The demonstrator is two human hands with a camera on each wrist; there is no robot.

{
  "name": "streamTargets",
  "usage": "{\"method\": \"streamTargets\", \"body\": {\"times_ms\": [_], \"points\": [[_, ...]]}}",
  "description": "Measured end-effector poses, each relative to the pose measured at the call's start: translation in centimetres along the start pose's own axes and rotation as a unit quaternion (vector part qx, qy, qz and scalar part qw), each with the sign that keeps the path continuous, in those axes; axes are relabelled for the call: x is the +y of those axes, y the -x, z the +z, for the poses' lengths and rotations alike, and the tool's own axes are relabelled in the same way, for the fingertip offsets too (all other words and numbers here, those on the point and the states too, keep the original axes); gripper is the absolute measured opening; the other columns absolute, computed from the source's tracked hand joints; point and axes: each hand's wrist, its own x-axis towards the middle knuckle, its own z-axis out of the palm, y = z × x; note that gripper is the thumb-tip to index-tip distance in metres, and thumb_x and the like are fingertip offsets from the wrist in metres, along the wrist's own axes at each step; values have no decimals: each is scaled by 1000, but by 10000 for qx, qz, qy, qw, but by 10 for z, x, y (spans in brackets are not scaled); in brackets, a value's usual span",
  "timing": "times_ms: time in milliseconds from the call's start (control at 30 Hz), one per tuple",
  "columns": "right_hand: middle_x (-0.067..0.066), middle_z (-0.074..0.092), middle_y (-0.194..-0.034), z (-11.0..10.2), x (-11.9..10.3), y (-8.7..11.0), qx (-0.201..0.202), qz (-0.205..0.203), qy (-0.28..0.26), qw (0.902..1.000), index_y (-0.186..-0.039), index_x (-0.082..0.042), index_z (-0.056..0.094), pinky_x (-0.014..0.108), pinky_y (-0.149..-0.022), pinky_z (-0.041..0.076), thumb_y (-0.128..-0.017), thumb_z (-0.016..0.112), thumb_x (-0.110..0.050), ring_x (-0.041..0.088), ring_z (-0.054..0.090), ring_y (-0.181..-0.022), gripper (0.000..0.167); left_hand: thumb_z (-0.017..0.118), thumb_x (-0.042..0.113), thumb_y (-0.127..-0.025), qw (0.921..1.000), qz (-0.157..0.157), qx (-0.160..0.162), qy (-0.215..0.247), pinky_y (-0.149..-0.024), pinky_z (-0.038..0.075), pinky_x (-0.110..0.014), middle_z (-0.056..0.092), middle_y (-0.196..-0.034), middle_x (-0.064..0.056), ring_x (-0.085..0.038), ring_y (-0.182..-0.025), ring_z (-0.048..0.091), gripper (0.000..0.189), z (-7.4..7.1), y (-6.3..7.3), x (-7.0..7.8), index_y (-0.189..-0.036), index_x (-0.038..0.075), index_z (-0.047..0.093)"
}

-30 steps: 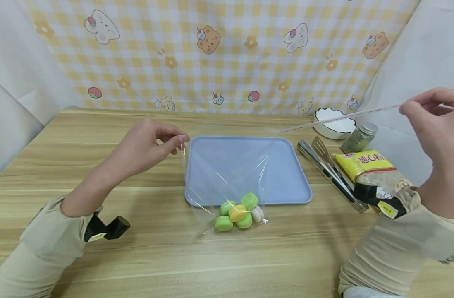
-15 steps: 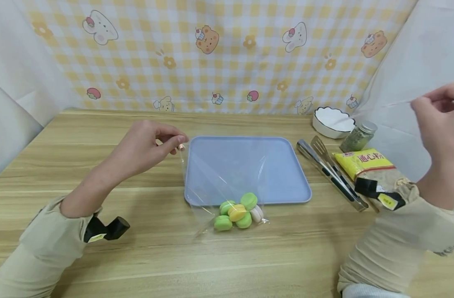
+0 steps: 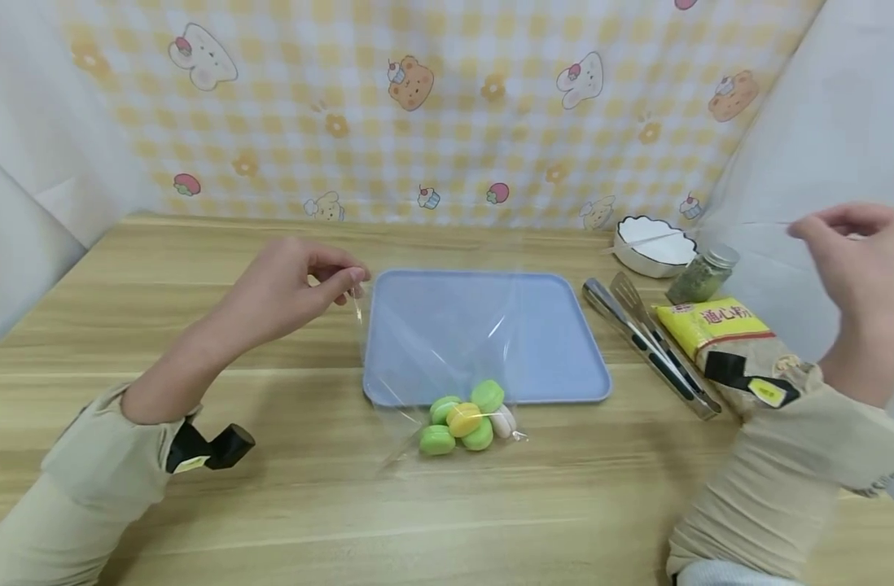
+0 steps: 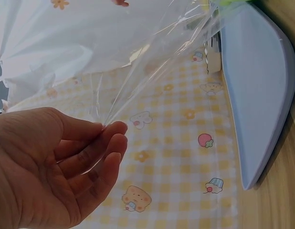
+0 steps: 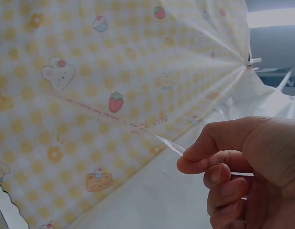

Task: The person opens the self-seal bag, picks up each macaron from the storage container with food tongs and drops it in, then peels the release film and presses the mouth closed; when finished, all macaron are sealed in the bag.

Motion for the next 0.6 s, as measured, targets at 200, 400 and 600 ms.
{"method": "streamTargets", "body": {"times_ms": [200, 400, 600], "points": [[-29, 42, -59, 13, 11, -6, -527, -506, 422, 9964, -68, -39, 59, 29, -61, 32, -86, 58, -35, 8, 40, -73, 19, 58, 15, -93, 9999, 125, -37, -28, -54, 45, -26, 66, -74, 1, -13, -67, 59, 16, 1, -2, 0, -93, 7, 72], [-29, 42, -64, 19, 32, -16, -951, -623, 770, 9905, -99, -11, 70, 31, -65, 34, -88, 57, -39, 13, 42, -81, 32, 60, 13, -92, 9999, 90, 2, -55, -54, 46, -27, 66, -74, 1, -12, -67, 60, 14, 1, -3, 1, -92, 8, 73], [2, 63, -77, 32, 39, -21, -1542, -1100, 1157, 9751, -109, 7, 63, 36, -65, 37, -90, 55, -36, 26, 46, -86, 47, 60, 14, -92, 10000, 74, -18, -6, -50, 43, -27, 66, -74, 0, -13, -65, 60, 14, 1, -1, -2, -93, 6, 72]]}}
